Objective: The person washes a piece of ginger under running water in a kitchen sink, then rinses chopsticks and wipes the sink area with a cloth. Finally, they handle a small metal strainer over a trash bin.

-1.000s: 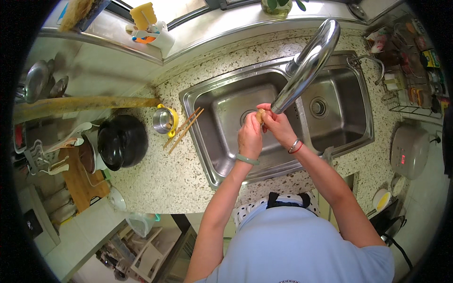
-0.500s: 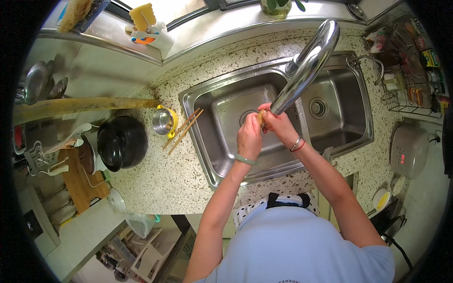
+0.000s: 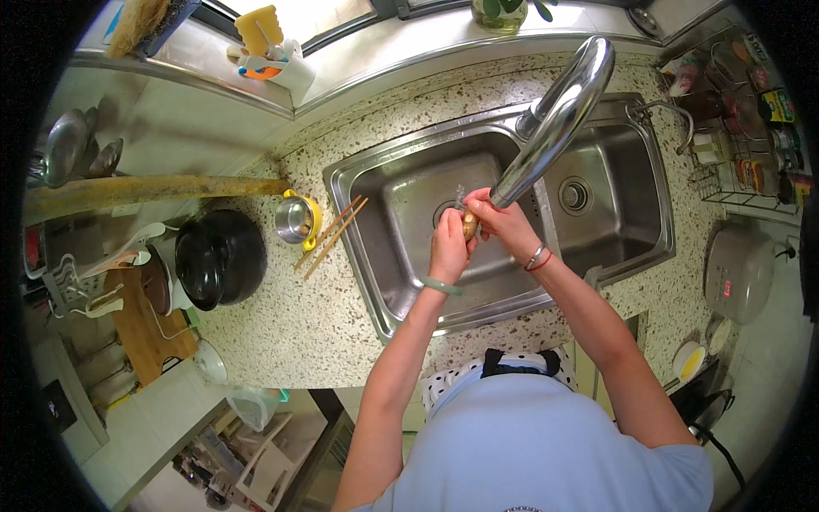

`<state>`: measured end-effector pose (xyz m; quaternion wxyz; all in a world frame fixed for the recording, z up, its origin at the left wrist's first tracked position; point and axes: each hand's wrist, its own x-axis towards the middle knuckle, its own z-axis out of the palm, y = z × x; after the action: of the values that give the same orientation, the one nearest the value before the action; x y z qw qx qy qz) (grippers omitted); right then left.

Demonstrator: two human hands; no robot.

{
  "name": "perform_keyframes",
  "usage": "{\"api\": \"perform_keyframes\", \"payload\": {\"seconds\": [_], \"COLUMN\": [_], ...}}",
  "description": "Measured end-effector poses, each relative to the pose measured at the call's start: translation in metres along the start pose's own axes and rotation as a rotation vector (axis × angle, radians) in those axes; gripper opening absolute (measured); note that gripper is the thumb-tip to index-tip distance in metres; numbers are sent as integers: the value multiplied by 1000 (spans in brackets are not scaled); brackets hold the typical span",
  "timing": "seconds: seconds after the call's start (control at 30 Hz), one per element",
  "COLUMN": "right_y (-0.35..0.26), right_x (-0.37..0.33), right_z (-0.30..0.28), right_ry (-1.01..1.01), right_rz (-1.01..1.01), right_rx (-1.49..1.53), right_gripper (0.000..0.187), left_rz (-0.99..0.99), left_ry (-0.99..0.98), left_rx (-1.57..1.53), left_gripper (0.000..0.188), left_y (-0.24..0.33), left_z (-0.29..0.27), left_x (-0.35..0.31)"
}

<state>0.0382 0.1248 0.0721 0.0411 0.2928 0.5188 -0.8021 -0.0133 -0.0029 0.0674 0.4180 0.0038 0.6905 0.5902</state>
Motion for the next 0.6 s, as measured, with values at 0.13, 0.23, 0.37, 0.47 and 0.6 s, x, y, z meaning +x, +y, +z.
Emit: {"api": "perform_keyframes", "payload": {"seconds": [0.13,0.23,0.37,0.47,0.6], "right_y": [7,4,9,19,11], "right_x": [5,4,-2,-4,-6], "right_z": [-3,-3,-12,-4,7], "right_ry": [93,135,63,43,161], "right_rz": [33,115,28,-74,-59], "right_rx": [27,90,137,23,19], "right_gripper": [22,22,22,21,21], "left_rz": [-15,-156,-273,-221,84], "left_ry": [-11,-135,-128,-40,144], "left_rx": [52,-149,-331,-231,89], "left_gripper": [32,33,37,41,45], "left_y": [9,9,10,14,10], "left_z": [5,0,-2,-3,4], "left_x": [-3,0,8,11,16]}}
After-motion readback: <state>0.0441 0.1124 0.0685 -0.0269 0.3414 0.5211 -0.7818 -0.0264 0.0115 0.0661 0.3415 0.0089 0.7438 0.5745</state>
